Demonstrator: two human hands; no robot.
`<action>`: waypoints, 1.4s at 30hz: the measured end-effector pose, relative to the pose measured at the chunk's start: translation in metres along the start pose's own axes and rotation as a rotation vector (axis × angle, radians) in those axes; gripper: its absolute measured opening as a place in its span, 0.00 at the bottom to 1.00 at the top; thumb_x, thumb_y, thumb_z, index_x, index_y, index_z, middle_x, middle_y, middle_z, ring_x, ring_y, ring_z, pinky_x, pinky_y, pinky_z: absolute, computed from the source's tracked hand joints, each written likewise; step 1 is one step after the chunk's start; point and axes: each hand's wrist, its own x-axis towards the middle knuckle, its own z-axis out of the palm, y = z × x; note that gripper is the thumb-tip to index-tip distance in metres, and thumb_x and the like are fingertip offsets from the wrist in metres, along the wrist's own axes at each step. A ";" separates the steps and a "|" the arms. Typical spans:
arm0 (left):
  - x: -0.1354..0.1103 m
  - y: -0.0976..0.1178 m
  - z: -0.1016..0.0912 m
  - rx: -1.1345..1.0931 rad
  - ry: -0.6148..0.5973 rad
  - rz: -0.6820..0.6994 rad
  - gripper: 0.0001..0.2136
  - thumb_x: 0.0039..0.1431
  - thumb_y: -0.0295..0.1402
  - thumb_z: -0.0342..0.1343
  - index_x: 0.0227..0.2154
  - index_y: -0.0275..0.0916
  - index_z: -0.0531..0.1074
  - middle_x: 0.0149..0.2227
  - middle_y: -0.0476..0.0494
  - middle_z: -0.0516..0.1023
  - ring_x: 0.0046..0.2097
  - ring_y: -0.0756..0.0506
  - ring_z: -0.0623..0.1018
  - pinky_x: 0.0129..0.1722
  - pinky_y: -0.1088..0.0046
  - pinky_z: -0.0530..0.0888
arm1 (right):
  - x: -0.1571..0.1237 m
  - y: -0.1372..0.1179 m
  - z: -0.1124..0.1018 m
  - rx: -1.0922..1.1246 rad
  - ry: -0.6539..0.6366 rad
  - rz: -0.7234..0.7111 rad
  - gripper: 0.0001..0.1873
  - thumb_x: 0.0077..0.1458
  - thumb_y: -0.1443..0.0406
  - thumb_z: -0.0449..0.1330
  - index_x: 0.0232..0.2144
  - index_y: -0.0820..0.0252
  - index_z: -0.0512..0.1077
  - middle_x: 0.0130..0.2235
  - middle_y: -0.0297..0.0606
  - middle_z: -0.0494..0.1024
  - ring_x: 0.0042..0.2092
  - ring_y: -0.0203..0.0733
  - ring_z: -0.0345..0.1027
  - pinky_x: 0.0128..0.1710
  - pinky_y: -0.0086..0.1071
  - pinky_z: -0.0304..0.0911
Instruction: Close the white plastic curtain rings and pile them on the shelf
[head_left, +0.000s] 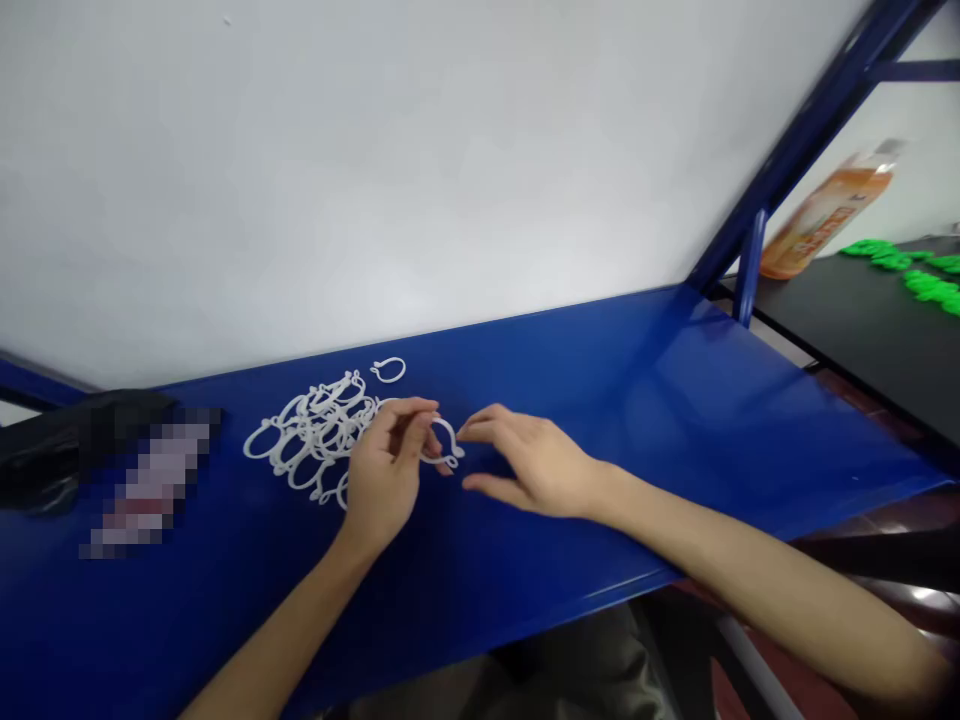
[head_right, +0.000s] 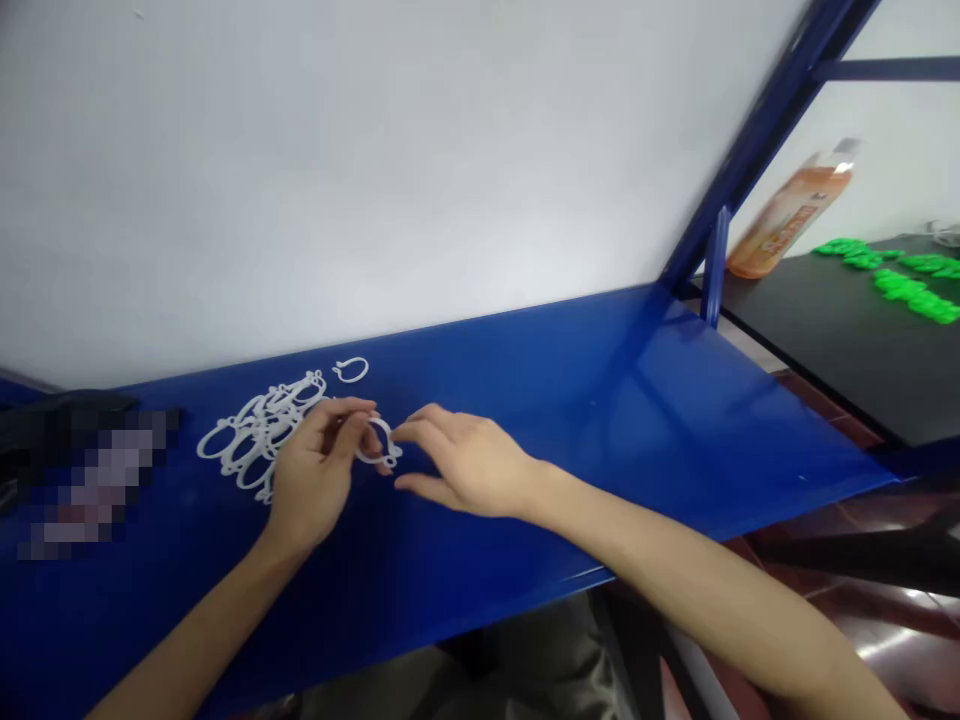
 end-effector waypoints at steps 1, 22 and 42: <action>-0.003 -0.001 0.005 -0.035 -0.045 -0.025 0.11 0.62 0.44 0.57 0.39 0.42 0.73 0.25 0.53 0.75 0.23 0.51 0.76 0.24 0.75 0.76 | 0.000 -0.004 0.003 -0.015 -0.014 -0.041 0.17 0.67 0.58 0.57 0.53 0.61 0.66 0.50 0.46 0.75 0.47 0.44 0.74 0.46 0.39 0.72; -0.015 -0.004 0.009 0.226 -0.149 0.081 0.11 0.60 0.45 0.60 0.37 0.44 0.78 0.34 0.47 0.83 0.35 0.46 0.81 0.36 0.69 0.79 | -0.009 0.004 0.004 -0.167 0.133 0.110 0.17 0.71 0.61 0.49 0.46 0.62 0.76 0.33 0.39 0.80 0.32 0.35 0.74 0.31 0.27 0.65; -0.017 -0.007 0.017 0.409 -0.091 0.479 0.05 0.64 0.33 0.57 0.33 0.42 0.76 0.32 0.48 0.82 0.35 0.47 0.80 0.37 0.70 0.76 | -0.011 0.001 0.021 -0.629 0.126 -0.168 0.16 0.69 0.73 0.45 0.44 0.70 0.73 0.28 0.39 0.72 0.29 0.40 0.62 0.29 0.36 0.57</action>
